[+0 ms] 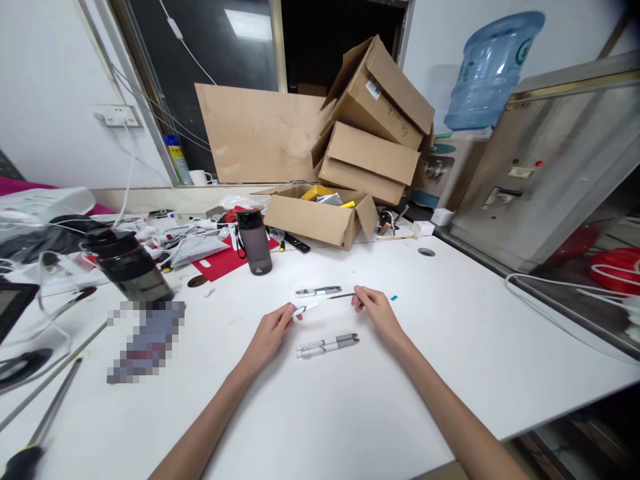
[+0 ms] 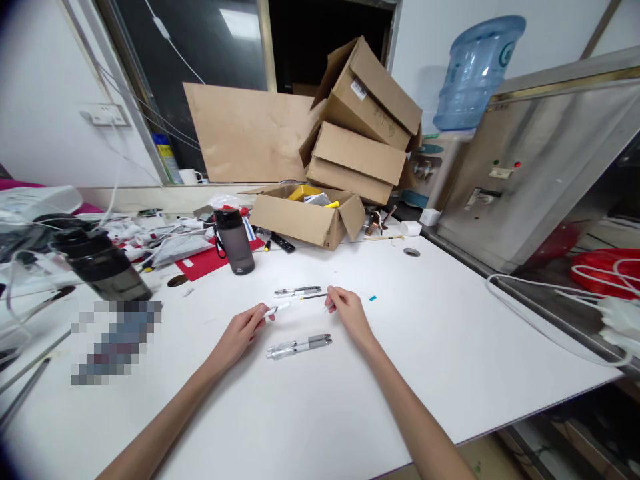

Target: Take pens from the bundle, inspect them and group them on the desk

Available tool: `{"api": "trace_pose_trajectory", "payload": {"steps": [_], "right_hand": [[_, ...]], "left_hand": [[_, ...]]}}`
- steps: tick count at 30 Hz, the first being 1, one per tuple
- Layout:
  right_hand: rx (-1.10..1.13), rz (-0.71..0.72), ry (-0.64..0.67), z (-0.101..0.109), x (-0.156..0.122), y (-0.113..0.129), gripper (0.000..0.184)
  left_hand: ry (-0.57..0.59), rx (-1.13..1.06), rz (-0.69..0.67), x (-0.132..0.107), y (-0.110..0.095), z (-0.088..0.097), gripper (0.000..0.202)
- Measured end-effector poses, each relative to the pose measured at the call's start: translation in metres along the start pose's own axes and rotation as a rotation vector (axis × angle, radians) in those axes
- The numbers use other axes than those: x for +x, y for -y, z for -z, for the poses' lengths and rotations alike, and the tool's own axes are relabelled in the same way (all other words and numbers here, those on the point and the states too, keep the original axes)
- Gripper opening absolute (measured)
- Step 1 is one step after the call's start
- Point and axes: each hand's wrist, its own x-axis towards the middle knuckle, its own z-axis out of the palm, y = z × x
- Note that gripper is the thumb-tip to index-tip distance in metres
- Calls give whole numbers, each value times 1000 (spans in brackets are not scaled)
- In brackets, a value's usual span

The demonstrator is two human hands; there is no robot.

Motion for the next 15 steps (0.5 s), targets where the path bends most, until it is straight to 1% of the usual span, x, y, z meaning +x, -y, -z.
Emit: {"api": "trace_pose_trajectory", "payload": {"steps": [5, 15], "right_hand": [[29, 49, -25, 3, 1, 3, 48], [9, 166, 11, -1, -6, 16, 29]], "left_hand": [[4, -21, -1, 1, 1, 0, 53], [35, 5, 13, -1, -1, 0, 55]]}}
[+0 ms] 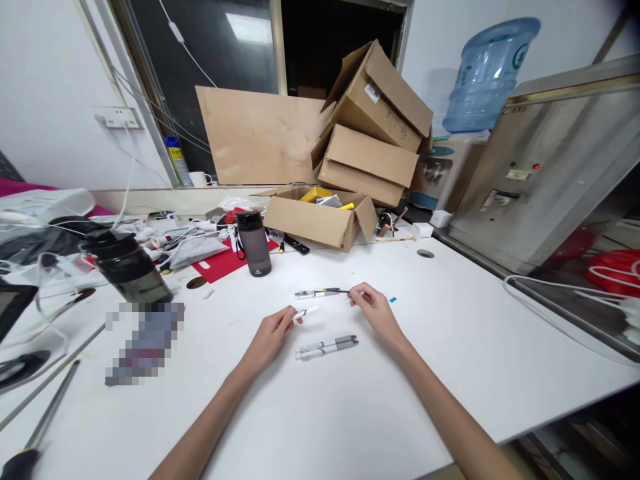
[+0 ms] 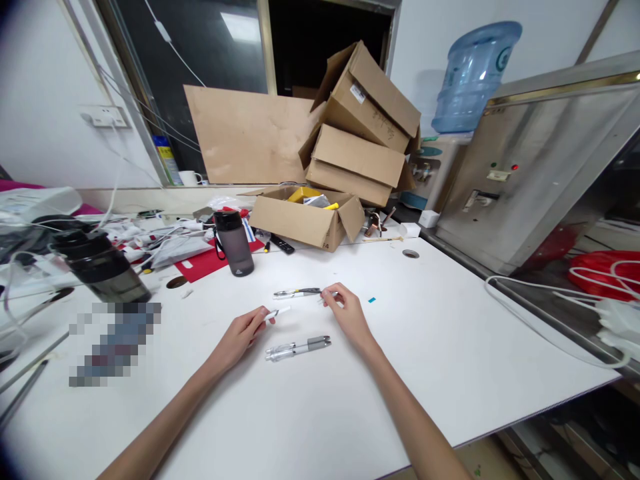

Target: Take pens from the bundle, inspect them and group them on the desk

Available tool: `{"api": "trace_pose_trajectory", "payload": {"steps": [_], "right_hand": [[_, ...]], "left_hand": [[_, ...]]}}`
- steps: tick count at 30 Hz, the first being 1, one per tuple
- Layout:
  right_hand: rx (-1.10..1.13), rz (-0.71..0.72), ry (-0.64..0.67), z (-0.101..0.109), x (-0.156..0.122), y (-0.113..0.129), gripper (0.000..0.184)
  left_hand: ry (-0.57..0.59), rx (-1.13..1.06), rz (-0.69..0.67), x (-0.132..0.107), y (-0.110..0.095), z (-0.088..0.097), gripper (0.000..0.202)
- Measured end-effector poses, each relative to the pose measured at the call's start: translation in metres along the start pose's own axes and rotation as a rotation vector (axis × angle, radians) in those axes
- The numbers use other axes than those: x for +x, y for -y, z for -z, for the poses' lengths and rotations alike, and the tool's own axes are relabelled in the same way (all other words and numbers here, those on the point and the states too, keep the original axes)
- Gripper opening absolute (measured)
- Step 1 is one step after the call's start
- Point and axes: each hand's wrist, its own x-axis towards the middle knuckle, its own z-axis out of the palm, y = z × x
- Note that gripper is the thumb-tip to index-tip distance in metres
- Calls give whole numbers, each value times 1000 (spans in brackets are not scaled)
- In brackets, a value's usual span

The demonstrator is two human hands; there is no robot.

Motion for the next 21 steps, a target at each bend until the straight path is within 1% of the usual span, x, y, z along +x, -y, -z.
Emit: {"api": "trace_pose_trajectory", "payload": {"steps": [6, 13, 21], "right_hand": [[-72, 72, -6, 1, -1, 2, 28], [-80, 89, -4, 4, 0, 3, 23], [-86, 95, -15, 4, 0, 1, 21]], "left_hand": [[-6, 9, -5, -1, 0, -2, 57], [13, 21, -7, -2, -2, -3, 57], [1, 21, -11, -1, 1, -4, 58]]}}
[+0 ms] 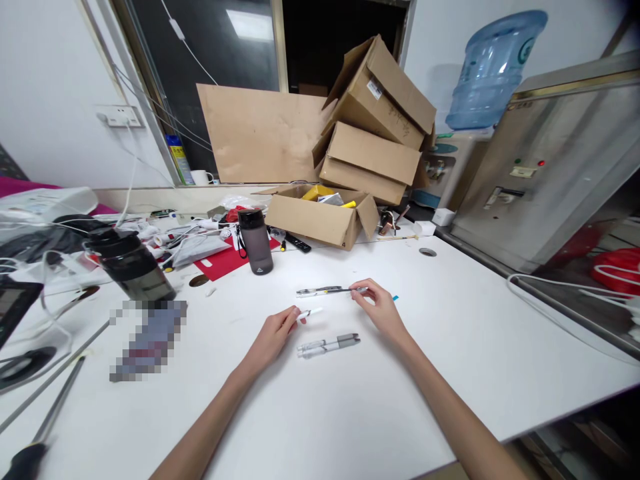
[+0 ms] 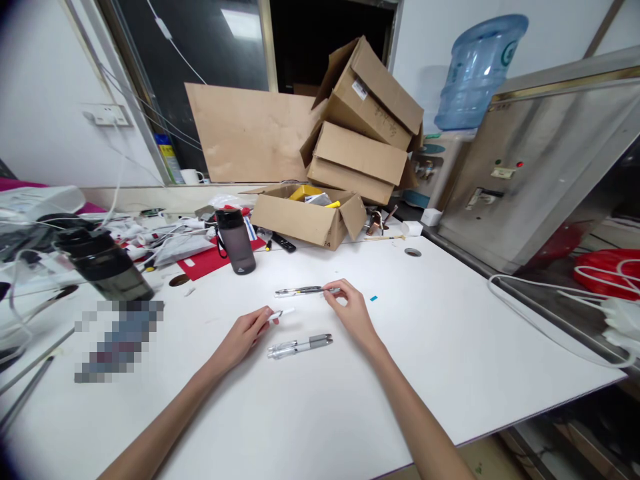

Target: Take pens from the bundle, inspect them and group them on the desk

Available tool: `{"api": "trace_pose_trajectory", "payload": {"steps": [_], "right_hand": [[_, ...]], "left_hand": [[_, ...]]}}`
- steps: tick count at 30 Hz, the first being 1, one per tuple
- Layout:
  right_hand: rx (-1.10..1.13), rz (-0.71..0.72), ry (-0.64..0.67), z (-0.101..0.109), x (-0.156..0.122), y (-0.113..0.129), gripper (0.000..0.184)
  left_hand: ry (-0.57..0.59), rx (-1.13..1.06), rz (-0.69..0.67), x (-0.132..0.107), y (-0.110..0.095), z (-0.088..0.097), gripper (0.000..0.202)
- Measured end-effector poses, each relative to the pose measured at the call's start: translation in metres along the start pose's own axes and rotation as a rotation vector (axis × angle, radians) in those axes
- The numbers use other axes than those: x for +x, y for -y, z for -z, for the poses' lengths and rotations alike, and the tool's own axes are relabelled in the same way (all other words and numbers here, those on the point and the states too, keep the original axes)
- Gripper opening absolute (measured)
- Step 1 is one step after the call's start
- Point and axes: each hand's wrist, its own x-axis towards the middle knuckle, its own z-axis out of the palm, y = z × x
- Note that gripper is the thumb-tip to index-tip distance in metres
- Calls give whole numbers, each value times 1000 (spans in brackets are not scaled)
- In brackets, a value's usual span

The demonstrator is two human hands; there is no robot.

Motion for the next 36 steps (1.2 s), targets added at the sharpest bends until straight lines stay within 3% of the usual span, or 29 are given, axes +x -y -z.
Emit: {"api": "trace_pose_trajectory", "payload": {"steps": [13, 24, 36], "right_hand": [[26, -36, -11, 2, 2, 1, 28], [114, -173, -48, 4, 5, -2, 39], [134, -159, -47, 5, 5, 1, 41]], "left_hand": [[5, 9, 1, -1, -3, 1, 58], [4, 22, 3, -1, -4, 0, 60], [16, 22, -14, -1, -4, 1, 57]]}}
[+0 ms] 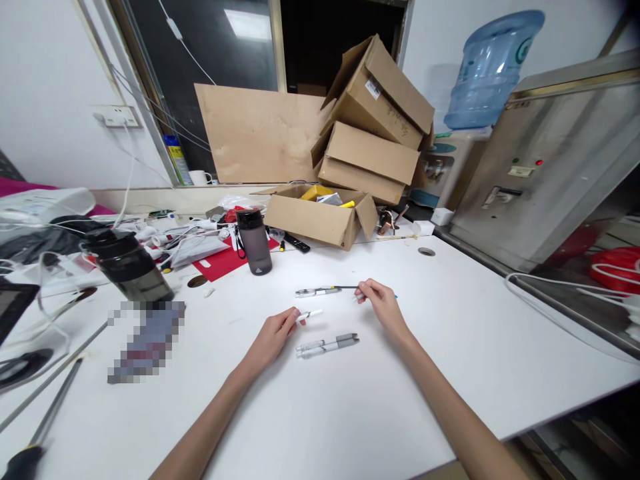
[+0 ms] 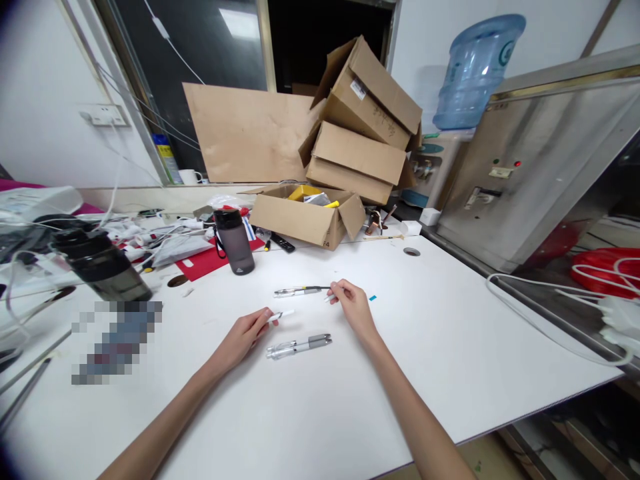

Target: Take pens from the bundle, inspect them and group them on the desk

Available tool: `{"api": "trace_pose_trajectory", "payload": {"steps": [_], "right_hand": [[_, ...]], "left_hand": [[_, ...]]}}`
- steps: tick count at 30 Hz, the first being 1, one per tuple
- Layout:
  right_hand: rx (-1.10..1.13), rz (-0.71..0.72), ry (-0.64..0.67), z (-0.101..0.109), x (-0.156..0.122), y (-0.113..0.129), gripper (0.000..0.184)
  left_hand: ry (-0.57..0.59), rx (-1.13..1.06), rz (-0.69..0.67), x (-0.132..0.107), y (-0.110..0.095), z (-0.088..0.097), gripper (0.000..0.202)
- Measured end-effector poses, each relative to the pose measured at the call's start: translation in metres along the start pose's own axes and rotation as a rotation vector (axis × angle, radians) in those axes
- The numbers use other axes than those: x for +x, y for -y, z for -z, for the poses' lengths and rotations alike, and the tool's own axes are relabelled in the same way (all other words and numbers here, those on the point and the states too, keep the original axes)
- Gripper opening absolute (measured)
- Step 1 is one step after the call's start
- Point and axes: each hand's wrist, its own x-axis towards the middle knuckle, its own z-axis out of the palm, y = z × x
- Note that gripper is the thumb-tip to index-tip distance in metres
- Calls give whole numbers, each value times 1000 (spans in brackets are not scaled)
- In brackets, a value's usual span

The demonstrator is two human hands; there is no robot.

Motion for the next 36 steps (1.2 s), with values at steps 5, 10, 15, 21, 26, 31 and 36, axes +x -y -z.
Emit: {"api": "trace_pose_trajectory", "payload": {"steps": [5, 10, 15, 21, 26, 31, 36], "right_hand": [[-8, 1, 0, 0, 0, 0, 45], [9, 6, -16, 0, 0, -1, 49], [41, -1, -48, 0, 0, -1, 54], [65, -23, -80, 1, 0, -1, 57], [74, -11, -57, 0, 1, -2, 57], [62, -3, -23, 0, 1, -5, 52], [33, 2, 16, -1, 1, -5, 48]], "left_hand": [[19, 2, 6, 0, 1, 0, 56], [12, 0, 8, 0, 2, 0, 55], [17, 3, 11, 0, 3, -1, 56], [20, -1, 14, 1, 5, 0, 56], [25, -5, 10, 1, 5, 0, 54], [27, -11, 7, 1, 5, 0, 54], [30, -12, 7, 1, 5, 0, 54]]}}
